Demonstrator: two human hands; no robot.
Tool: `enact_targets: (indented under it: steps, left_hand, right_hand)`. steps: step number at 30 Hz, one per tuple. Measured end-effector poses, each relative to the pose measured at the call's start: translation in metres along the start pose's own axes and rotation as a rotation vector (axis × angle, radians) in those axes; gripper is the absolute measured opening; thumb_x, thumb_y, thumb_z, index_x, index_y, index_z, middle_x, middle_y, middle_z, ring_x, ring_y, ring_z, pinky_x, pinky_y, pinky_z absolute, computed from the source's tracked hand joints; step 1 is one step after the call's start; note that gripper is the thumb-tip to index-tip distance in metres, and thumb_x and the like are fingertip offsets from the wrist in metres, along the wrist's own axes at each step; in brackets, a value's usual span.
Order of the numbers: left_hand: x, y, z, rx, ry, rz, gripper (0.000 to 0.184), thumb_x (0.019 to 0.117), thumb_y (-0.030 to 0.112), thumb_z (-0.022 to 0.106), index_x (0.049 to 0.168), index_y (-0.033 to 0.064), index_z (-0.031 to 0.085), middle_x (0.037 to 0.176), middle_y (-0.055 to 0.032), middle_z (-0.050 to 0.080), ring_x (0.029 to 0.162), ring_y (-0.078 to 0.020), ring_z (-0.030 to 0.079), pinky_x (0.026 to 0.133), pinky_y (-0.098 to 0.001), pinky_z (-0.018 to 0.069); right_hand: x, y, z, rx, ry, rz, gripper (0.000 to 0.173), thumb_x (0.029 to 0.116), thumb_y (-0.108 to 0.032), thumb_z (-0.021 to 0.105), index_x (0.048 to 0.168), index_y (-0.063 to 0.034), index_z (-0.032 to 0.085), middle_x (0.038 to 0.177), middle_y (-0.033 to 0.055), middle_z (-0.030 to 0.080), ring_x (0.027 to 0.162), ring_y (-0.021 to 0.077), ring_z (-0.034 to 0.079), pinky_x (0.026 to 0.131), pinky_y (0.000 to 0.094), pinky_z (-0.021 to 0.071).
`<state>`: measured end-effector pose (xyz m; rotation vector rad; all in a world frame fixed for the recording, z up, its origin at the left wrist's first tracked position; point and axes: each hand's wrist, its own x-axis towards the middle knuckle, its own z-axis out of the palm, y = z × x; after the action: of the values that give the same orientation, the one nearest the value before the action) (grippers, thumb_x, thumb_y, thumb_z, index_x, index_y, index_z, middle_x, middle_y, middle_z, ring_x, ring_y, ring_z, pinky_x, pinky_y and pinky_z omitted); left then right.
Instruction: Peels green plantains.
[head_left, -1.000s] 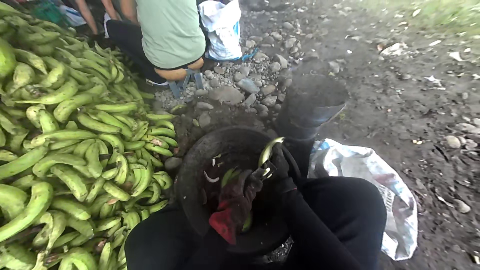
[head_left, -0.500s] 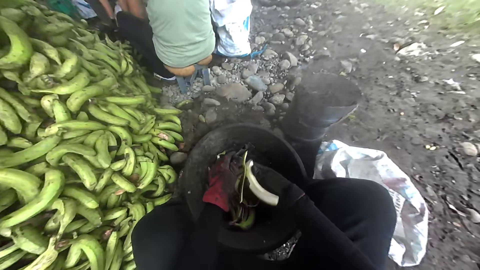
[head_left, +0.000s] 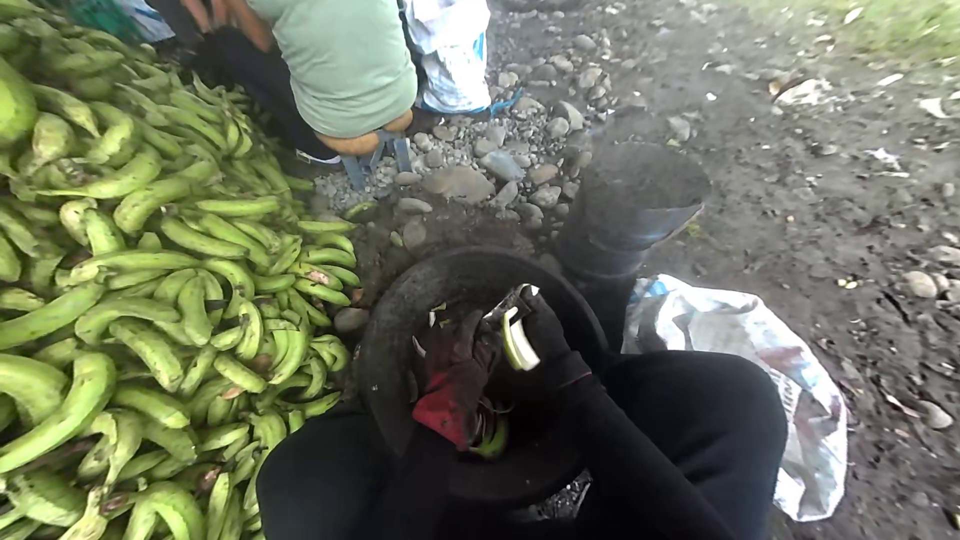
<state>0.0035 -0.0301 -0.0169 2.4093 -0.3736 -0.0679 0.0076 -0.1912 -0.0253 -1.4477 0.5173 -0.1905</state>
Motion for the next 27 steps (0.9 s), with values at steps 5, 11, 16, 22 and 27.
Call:
enact_targets:
  steps: [5,11,16,22,27]
  left_hand:
    - [0.025,-0.027,-0.007,0.016,-0.191,-0.047,0.041,0.1078,0.038,0.045,0.144,0.0251,0.059,0.134,-0.0065,0.067,0.125,-0.0226,0.063,0.109,-0.0486,0.048]
    - [0.021,-0.023,-0.006,-0.058,-0.174,-0.085,0.044,0.1068,0.046,0.046,0.141,0.0228,0.061,0.135,-0.0047,0.066,0.127,-0.018,0.061,0.111,-0.0443,0.0463]
    - [0.0,-0.013,0.006,-0.149,-0.059,0.14,0.042,0.1052,0.037,0.053,0.14,0.0141,0.062,0.127,-0.0068,0.07,0.118,-0.0164,0.066,0.107,-0.0399,0.0515]
    - [-0.02,-0.009,0.012,-0.125,-0.012,0.329,0.042,0.1006,0.035,0.061,0.138,0.0158,0.065,0.125,-0.0088,0.071,0.117,-0.0223,0.067,0.104,-0.0451,0.0526]
    - [-0.026,-0.009,0.013,-0.048,-0.015,0.425,0.043,0.098,0.041,0.061,0.135,0.022,0.068,0.116,-0.0115,0.073,0.107,-0.0278,0.07,0.096,-0.0502,0.0553]
  right_hand:
    - [-0.021,0.005,-0.023,0.086,-0.665,0.124,0.041,0.1081,-0.03,0.047,0.14,-0.0047,0.05,0.108,0.0035,0.069,0.095,0.0092,0.068,0.089,0.029,0.0581]
    - [-0.021,0.003,-0.03,0.102,-0.546,0.201,0.032,0.1109,-0.023,0.037,0.131,-0.0055,0.054,0.1,0.0034,0.066,0.088,0.0101,0.066,0.081,0.0277,0.0579]
    - [-0.012,-0.002,-0.03,0.185,-0.146,0.26,0.04,0.1132,-0.03,0.03,0.121,-0.0054,0.06,0.091,0.002,0.067,0.079,0.0055,0.065,0.071,0.0232,0.0568]
    - [0.006,0.0,-0.033,0.833,-0.161,0.557,0.055,0.1098,-0.046,0.02,0.094,-0.0084,0.056,0.073,0.0065,0.065,0.06,0.0156,0.065,0.053,0.0302,0.0571]
    - [0.013,0.008,-0.047,0.859,-0.367,0.506,0.059,0.1107,-0.039,0.013,0.093,-0.004,0.058,0.067,0.0042,0.061,0.054,0.0098,0.061,0.049,0.0212,0.0548]
